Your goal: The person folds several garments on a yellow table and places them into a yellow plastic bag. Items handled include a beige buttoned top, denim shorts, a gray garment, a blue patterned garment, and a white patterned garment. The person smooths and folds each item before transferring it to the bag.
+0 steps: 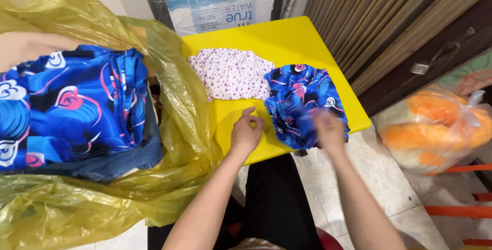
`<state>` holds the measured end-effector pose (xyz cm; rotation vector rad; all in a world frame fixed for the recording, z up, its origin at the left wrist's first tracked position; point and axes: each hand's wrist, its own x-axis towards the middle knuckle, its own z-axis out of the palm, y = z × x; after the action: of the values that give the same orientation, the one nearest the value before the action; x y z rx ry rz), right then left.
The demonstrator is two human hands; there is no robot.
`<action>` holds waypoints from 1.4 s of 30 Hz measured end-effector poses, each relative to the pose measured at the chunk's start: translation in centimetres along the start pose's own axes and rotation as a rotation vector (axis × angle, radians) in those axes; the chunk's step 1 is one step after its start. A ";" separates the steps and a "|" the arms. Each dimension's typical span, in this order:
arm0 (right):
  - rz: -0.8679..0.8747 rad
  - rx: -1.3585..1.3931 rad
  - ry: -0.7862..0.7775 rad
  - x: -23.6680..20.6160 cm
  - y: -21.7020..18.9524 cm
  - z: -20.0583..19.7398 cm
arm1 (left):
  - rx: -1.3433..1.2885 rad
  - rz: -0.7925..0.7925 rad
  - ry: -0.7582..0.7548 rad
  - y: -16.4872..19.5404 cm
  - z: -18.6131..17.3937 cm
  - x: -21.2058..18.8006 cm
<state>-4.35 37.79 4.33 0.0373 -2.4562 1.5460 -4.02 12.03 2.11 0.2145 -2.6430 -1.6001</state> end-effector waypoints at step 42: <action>0.038 -0.810 -0.056 10.1 3.3 0.0 | 0.263 -0.164 -0.011 2.2 -0.6 15.8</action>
<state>-14.66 40.32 3.52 -0.1084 -2.9386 0.4686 -19.80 10.28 3.86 0.4445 -2.9062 -1.2868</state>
